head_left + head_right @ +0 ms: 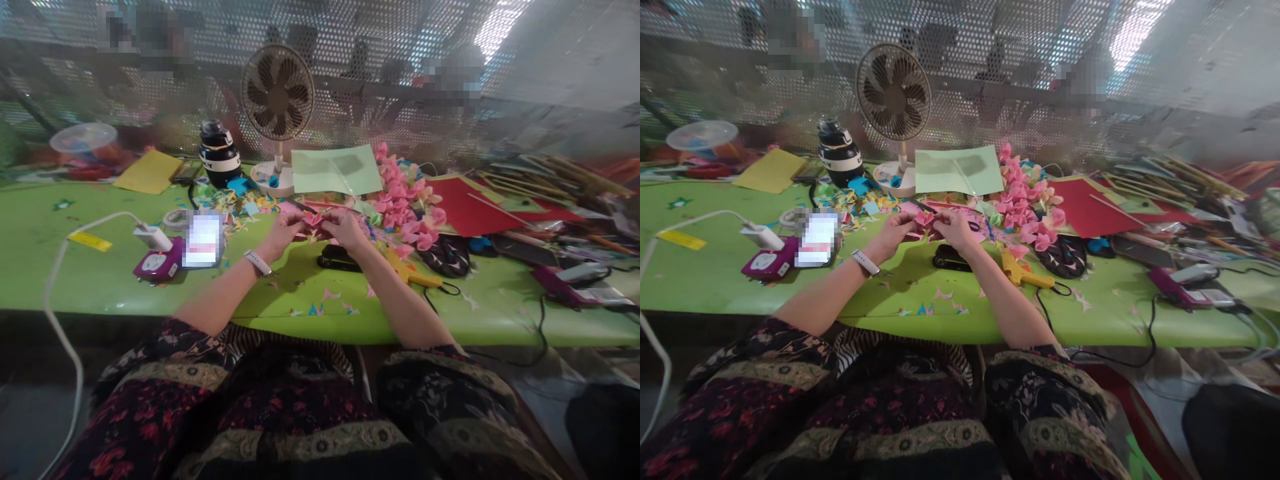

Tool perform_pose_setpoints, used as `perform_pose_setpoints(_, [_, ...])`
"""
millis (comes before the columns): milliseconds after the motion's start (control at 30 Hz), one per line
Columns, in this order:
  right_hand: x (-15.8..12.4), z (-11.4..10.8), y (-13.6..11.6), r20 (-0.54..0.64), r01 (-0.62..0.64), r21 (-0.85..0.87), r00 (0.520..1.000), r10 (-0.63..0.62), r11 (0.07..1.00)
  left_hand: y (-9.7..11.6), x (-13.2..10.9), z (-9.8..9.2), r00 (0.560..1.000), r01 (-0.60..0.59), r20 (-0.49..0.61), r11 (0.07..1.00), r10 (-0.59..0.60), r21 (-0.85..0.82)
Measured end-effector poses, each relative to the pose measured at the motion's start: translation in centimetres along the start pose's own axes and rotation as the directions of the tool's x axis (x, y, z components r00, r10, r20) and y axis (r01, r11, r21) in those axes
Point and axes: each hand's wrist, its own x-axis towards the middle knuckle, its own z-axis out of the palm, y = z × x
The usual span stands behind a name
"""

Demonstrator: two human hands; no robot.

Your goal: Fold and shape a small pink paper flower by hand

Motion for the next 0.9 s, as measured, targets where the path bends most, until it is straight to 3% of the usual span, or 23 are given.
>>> perform_pose_setpoints(233, [0.4,-0.9,0.4,0.021,0.060,-0.123,0.998,-0.058,0.991,0.1,0.1,-0.3,0.999,0.029,-0.015,0.999,-0.029,0.033])
perform_pose_setpoints(367, [0.7,-1.4,0.9,-0.025,0.156,-0.261,0.985,-0.168,0.953,-0.2,0.2,-0.5,1.000,-0.006,-0.003,0.997,0.006,0.071])
perform_pose_setpoints(533, [0.8,-1.7,1.0,-0.004,0.176,-0.377,0.981,-0.192,0.909,-0.6,0.6,-0.9,0.998,-0.065,0.004,0.995,0.065,0.078])
perform_pose_setpoints(767, [0.3,-1.2,0.4,0.032,0.187,-0.391,0.981,-0.190,0.901,-0.7,0.7,-1.0,0.996,-0.088,0.002,0.995,0.088,0.046])
perform_pose_setpoints(900, [0.1,-1.9,-0.2,-0.008,0.142,-0.356,0.988,-0.155,0.924,-0.3,0.5,-0.8,0.997,-0.071,-0.034,0.997,0.071,-0.010])
